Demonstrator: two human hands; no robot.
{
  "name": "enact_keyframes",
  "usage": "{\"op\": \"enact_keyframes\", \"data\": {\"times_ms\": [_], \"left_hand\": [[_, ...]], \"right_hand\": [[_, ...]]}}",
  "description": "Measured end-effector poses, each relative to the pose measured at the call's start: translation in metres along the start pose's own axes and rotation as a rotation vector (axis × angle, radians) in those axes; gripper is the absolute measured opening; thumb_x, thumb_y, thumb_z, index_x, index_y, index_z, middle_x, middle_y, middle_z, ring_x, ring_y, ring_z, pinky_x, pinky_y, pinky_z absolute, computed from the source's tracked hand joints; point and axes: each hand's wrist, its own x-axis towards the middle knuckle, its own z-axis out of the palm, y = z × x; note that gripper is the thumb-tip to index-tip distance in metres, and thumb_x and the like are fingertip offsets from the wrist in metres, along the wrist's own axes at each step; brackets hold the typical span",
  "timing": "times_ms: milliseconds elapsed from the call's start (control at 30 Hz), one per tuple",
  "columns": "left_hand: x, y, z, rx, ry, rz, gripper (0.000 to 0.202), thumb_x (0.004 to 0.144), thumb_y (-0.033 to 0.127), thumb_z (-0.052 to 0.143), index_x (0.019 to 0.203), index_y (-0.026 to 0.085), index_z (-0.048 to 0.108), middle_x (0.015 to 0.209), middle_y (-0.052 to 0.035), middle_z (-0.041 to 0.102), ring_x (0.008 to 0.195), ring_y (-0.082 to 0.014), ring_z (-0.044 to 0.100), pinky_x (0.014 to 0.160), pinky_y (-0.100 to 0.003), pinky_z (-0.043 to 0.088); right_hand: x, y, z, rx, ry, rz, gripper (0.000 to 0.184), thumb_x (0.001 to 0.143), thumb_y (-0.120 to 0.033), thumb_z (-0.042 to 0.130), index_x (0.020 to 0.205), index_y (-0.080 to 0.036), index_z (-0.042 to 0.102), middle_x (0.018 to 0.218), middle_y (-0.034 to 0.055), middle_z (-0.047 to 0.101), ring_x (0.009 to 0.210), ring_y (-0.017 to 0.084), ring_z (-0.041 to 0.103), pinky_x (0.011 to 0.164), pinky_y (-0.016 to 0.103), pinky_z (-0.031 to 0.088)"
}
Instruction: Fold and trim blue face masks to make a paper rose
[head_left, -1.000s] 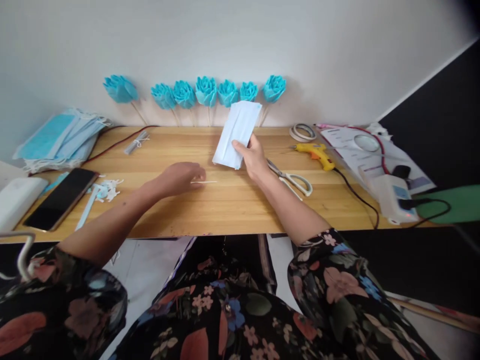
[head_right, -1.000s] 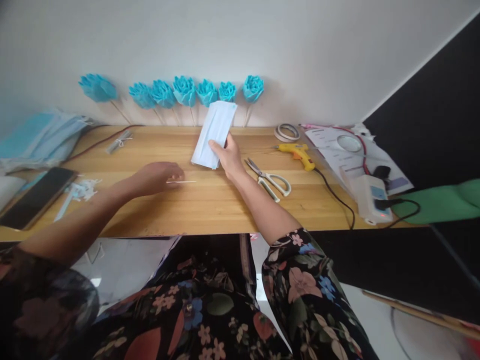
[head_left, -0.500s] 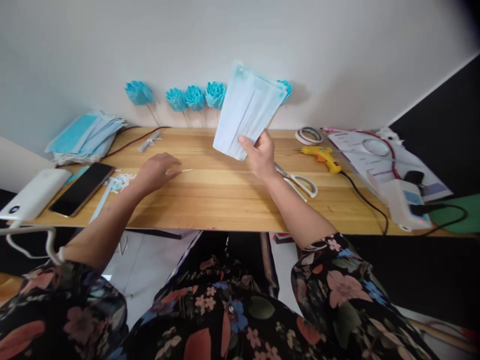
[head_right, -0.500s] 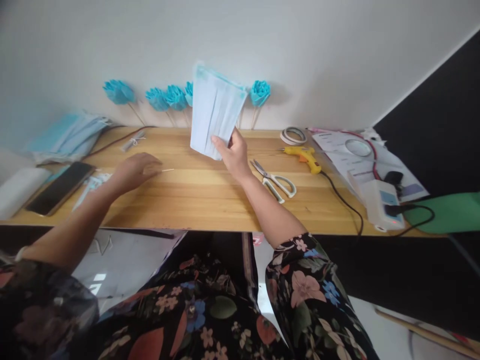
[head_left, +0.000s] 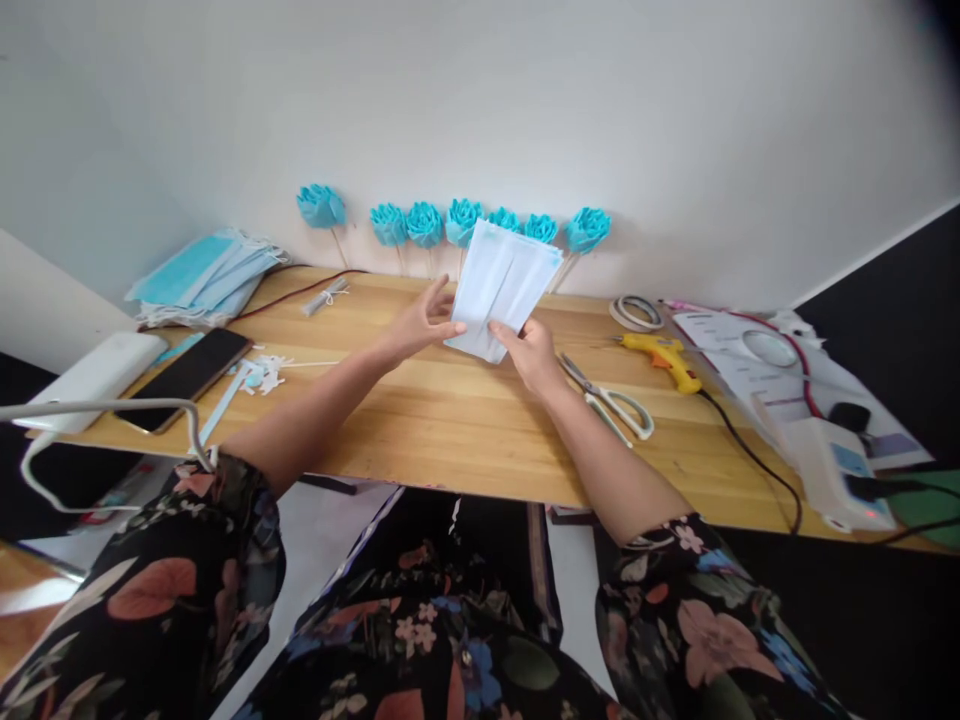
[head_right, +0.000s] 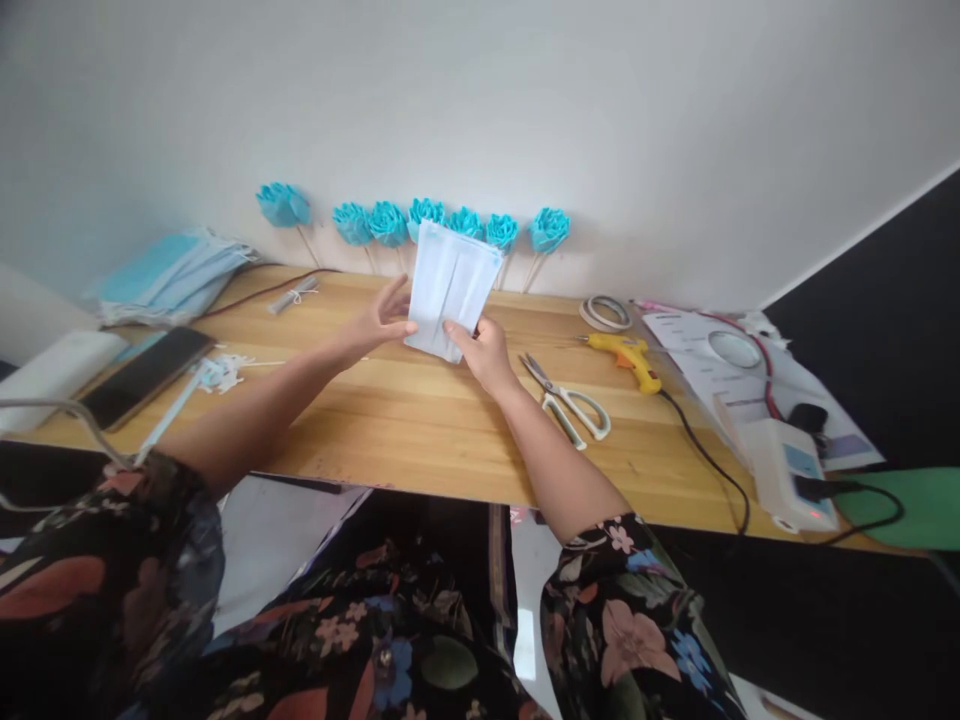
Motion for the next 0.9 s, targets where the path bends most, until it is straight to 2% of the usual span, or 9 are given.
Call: {"op": "enact_keyframes", "data": {"times_ms": [100,167,333,467,633,767,900], "left_hand": [[0.008,0.007,0.011,-0.110,-0.119,0.032,0.099,0.061,0.047,0.088,0.146,0.021,0.044,0.143,-0.0175,0.055,0.129,-0.0334,0.055,0.101,-0.045,0.050],[0.009,0.008,0.015,-0.129,-0.147,0.022,0.086,0.062,0.044,0.088,0.136,0.017,0.054,0.135,-0.0168,0.062,0.123,-0.0316,0.060,0.099,-0.043,0.051],[0.003,-0.012,0.019,-0.118,-0.024,-0.042,0.060,0.066,0.048,0.084,0.110,0.011,0.065,0.111,-0.0138,0.072,0.100,-0.0259,0.068,0.086,-0.038,0.054],[-0.003,-0.024,0.023,-0.101,0.001,0.001,0.055,0.069,0.050,0.081,0.106,0.014,0.065,0.107,-0.0099,0.072,0.097,-0.0230,0.067,0.084,-0.035,0.054],[-0.006,-0.019,0.026,-0.092,0.054,0.042,0.049,0.070,0.051,0.080,0.099,0.015,0.063,0.100,-0.0075,0.070,0.093,-0.0212,0.065,0.081,-0.033,0.052],[-0.010,-0.010,0.031,-0.144,0.062,0.080,0.046,0.072,0.051,0.078,0.096,0.016,0.061,0.093,-0.0054,0.068,0.088,-0.0196,0.063,0.079,-0.032,0.051],[-0.015,-0.001,0.036,-0.170,0.088,0.117,0.041,0.079,0.049,0.073,0.102,0.017,0.061,0.097,-0.0061,0.068,0.093,-0.0199,0.063,0.085,-0.033,0.050]], "right_hand": [[-0.001,-0.001,-0.001,0.037,-0.014,-0.020,0.044,0.072,-0.056,0.073,0.095,-0.018,0.072,0.097,0.0061,0.077,0.089,0.025,0.070,0.081,0.039,0.057],[-0.001,0.001,-0.002,0.013,-0.010,-0.016,0.043,0.073,-0.055,0.072,0.095,-0.018,0.072,0.095,0.0060,0.077,0.086,0.024,0.070,0.079,0.040,0.057],[-0.002,0.005,-0.002,-0.134,-0.071,0.010,0.042,0.072,-0.055,0.072,0.091,-0.017,0.072,0.091,0.0053,0.077,0.083,0.024,0.069,0.075,0.038,0.057],[-0.004,0.004,-0.002,-0.112,-0.061,0.011,0.046,0.073,-0.058,0.072,0.096,-0.019,0.069,0.096,0.0065,0.076,0.085,0.025,0.069,0.076,0.039,0.057],[-0.006,0.000,-0.002,-0.057,-0.048,-0.017,0.050,0.075,-0.057,0.072,0.108,-0.020,0.065,0.109,0.0085,0.075,0.095,0.025,0.069,0.083,0.040,0.056],[-0.010,-0.008,-0.001,-0.136,-0.004,-0.081,0.042,0.080,-0.056,0.067,0.102,-0.020,0.067,0.102,0.0072,0.076,0.093,0.025,0.068,0.084,0.041,0.055],[-0.013,-0.011,0.000,-0.147,0.040,-0.155,0.038,0.083,-0.053,0.066,0.103,-0.020,0.068,0.104,0.0068,0.076,0.096,0.025,0.069,0.088,0.040,0.053]]}}
